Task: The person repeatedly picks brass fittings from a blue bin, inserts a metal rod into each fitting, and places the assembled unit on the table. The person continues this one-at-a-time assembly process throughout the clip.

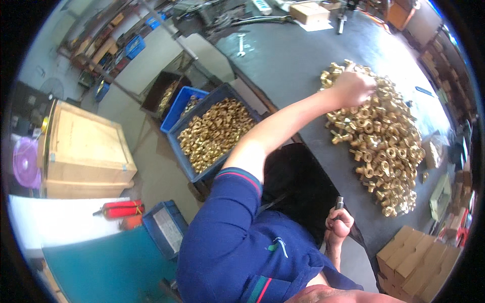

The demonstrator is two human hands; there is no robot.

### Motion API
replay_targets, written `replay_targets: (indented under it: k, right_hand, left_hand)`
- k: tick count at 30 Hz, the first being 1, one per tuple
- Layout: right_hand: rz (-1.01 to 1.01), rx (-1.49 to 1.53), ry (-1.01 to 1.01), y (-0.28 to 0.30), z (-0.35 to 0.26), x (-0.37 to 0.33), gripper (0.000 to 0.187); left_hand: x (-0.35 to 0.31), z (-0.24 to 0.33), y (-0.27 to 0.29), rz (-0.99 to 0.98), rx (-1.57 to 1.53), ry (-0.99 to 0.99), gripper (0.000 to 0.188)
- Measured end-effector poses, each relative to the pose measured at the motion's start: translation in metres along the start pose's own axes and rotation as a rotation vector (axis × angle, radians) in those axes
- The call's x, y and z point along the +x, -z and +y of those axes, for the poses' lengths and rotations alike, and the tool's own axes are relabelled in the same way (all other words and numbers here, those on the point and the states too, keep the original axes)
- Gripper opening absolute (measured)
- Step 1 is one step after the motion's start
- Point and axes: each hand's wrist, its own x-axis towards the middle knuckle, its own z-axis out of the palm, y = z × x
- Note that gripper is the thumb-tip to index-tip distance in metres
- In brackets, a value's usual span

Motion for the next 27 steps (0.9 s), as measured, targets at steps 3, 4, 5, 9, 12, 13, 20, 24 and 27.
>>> replay_targets:
  k: [3, 4, 5, 9, 12, 13, 20, 24, 27]
  right_hand:
    - [-0.03, -0.05, -0.073, -0.007, 0.002, 0.004, 0.01]
    - [-0.025, -0.007, -0.084, -0.016, 0.001, 0.005, 0.012]
    - [-0.046, -0.024, -0.104, -0.021, 0.0, 0.007, 0.012]
    - [-0.16, -0.125, -0.165, -0.039, 0.004, 0.021, 0.01]
    - [-0.177, -0.201, -0.191, -0.05, 0.016, 0.033, 0.011]
    - [-0.191, -0.22, -0.207, -0.055, 0.017, 0.036, 0.012]
    - [-0.245, -0.301, -0.259, -0.081, 0.028, 0.049, 0.012]
    - [-0.21, -0.344, -0.3, -0.08, 0.031, 0.051, 0.014]
    - [-0.176, -0.324, -0.372, -0.08, 0.033, 0.048, 0.016]
  left_hand:
    - [-0.114, -0.042, 0.082, 0.071, 0.0, 0.167, 0.022]
    - [-0.164, -0.062, 0.101, 0.091, 0.031, 0.318, 0.023]
    - [-0.207, -0.066, 0.134, 0.116, -0.044, 0.623, 0.019]
    - [-0.463, -0.137, 0.2, 0.09, 0.071, 1.402, 0.029]
    - [-0.489, -0.128, 0.221, -0.043, 0.231, 1.482, 0.028]
    - [-0.495, -0.129, 0.223, -0.057, 0.324, 1.443, 0.028]
    - [-0.494, -0.17, 0.199, -0.597, 0.652, 1.433, 0.023]
    - [-0.477, -0.18, 0.194, -0.787, 0.673, 1.458, 0.019]
    - [-0.47, -0.186, 0.198, -0.794, 0.62, 1.565, 0.025]
